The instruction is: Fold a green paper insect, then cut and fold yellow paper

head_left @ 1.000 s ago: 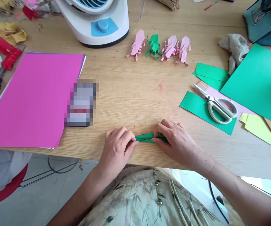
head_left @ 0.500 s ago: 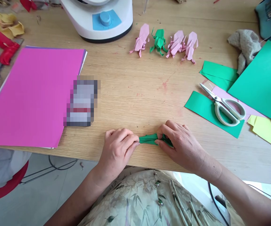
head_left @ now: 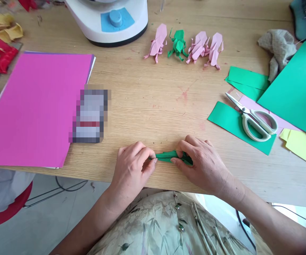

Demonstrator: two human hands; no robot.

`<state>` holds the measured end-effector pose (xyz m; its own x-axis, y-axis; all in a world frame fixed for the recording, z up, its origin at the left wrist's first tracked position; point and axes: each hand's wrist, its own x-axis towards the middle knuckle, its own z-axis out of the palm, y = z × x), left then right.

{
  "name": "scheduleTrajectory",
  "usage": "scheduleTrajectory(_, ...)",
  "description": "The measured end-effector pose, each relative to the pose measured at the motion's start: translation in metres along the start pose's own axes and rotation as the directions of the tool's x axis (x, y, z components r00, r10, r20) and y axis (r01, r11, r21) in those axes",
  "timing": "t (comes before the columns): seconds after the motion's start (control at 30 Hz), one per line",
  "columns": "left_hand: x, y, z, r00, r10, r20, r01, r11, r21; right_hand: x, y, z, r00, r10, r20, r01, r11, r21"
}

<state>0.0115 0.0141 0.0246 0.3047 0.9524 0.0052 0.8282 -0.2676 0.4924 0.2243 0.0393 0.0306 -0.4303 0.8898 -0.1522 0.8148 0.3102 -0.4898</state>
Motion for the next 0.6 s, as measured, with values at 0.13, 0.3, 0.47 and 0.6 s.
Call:
scheduleTrajectory(0.13,0.001,-0.003,-0.002,1.0,-0.007,0.025,0.009,0.999,-0.052,-0.001,-0.001,0.002,1.0,0.014,-0.018,-0.014,1.0,0.001)
scheduleTrajectory(0.3,0.004,0.003,-0.001,0.995,-0.094,0.045,0.094,0.996,-0.004,-0.002,-0.003,0.003,0.999,0.036,-0.025,-0.036,0.999,-0.005)
scheduleTrajectory(0.47,0.007,0.003,-0.005,0.986,-0.14,0.087,0.131,0.986,0.101,-0.002,-0.003,0.004,0.998,0.05,-0.033,-0.05,0.999,0.017)
scheduleTrajectory(0.6,0.012,-0.007,-0.016,0.983,-0.092,0.161,0.087,0.995,0.043,-0.003,-0.001,0.006,0.998,0.044,-0.048,-0.043,0.999,0.024)
